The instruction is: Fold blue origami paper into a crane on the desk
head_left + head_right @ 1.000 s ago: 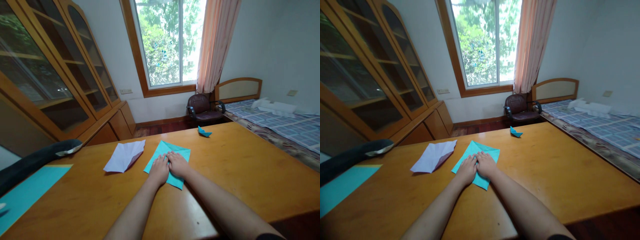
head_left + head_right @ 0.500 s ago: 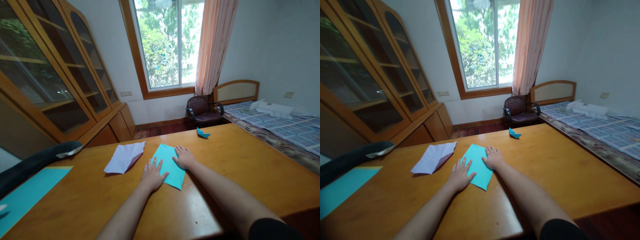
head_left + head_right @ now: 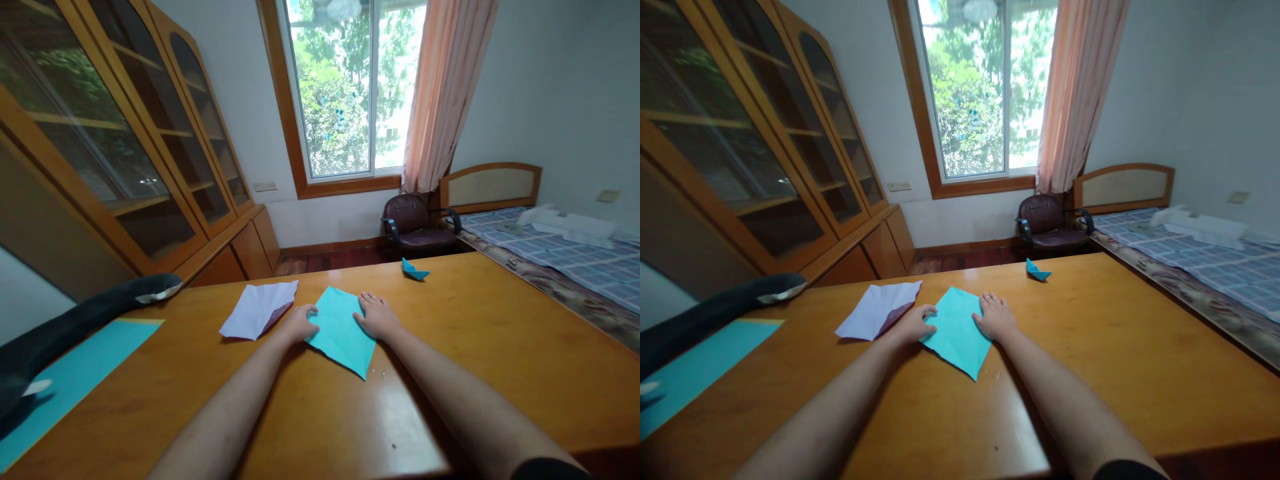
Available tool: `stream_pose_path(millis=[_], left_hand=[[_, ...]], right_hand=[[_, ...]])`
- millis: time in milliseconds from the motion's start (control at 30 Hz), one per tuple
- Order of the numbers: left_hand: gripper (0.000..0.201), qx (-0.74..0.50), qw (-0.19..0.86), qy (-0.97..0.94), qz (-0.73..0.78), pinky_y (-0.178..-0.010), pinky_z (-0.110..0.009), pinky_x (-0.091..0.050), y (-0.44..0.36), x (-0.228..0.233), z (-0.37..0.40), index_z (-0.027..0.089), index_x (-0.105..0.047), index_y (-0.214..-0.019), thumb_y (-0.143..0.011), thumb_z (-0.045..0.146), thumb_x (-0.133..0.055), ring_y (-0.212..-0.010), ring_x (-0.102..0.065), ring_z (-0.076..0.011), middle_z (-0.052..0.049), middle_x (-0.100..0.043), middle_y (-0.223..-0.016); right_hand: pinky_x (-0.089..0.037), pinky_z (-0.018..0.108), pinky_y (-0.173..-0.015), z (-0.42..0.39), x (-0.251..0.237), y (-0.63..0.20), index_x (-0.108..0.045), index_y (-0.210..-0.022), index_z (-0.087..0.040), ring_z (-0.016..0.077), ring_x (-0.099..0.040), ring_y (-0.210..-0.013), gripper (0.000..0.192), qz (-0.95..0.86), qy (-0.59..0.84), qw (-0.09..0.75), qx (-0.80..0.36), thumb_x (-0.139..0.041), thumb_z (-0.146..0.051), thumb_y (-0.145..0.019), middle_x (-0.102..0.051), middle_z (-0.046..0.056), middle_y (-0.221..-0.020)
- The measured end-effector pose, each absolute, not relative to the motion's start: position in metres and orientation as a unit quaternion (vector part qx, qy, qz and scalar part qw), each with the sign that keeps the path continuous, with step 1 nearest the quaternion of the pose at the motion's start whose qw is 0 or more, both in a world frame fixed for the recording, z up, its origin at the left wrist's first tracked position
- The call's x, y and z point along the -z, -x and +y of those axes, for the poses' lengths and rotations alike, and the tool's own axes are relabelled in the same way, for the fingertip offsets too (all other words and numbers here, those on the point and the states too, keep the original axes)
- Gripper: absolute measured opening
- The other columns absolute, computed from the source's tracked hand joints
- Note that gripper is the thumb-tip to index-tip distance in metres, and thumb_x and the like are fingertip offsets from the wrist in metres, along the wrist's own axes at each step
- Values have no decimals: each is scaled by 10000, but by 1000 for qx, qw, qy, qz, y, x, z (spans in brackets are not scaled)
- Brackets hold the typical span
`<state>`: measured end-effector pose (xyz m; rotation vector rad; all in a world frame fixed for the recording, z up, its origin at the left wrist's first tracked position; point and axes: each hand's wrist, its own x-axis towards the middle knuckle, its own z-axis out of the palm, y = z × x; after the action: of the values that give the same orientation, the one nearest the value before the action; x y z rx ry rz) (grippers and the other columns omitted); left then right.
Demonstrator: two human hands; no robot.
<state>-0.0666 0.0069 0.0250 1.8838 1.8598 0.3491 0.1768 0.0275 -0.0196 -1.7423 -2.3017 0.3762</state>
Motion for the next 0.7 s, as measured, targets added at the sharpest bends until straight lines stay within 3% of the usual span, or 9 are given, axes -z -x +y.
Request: stream_pose_path(millis=[100,167,267,367,467,567,700], left_hand=[[295,-108,287,-686,660,-525,-215,-405,64,-29,18,173,-718,-858,-590,127,-604,-612,-596,-149,-4,-684,-700],[223,-107,299,-689,652,-506,-203,-384,65,-38,23,176,-719,-760,-581,118,-597,-560,-555,-123,19,-643,-616],[272,-155,301,-688,642,-519,-203,-389,77,-65,29,172,-722,-848,-614,152,-584,-561,-534,-111,13,-645,-656],[318,-354,310,-611,637,-513,-216,-391,107,-98,34,136,-709,-898,-607,240,-634,-550,-527,-115,-12,-651,-691],[391,-470,316,-501,654,-492,-219,-392,149,-119,38,113,-687,-891,-526,251,-710,-496,-503,-107,-3,-617,-624],[397,-496,333,-419,683,-514,-235,-436,192,-117,37,119,-672,-865,-486,212,-746,-506,-538,-123,-7,-630,-616],[306,-442,306,-409,737,-533,-239,-459,232,-84,29,123,-680,-830,-525,148,-689,-537,-565,-141,-16,-648,-632]], right_hand=[[-168,482,-1133,28,20,-179,-410,-1419,-148,288,-269,-1401,636,-779,598,136,-129,-458,-478,-878,-340,126,-1511],[-200,438,-1136,29,22,-182,-457,-1389,-149,270,-307,-1388,588,-765,607,170,-130,-474,-445,-880,-377,126,-1492],[-254,351,-1130,32,27,-188,-524,-1335,-132,222,-375,-1356,494,-722,629,253,-140,-429,-368,-911,-442,123,-1450],[-287,304,-1119,35,31,-193,-561,-1289,-86,194,-432,-1319,469,-672,643,330,-163,-397,-319,-915,-498,135,-1402],[-310,300,-1109,36,32,-196,-594,-1245,-82,189,-466,-1292,449,-648,640,368,-185,-410,-307,-902,-539,136,-1362],[-324,315,-1103,36,32,-195,-613,-1220,-103,193,-490,-1272,425,-643,635,381,-195,-440,-302,-888,-563,125,-1339],[-333,308,-1098,35,31,-193,-628,-1197,-81,200,-513,-1248,416,-642,631,388,-195,-468,-290,-874,-578,140,-1318]])
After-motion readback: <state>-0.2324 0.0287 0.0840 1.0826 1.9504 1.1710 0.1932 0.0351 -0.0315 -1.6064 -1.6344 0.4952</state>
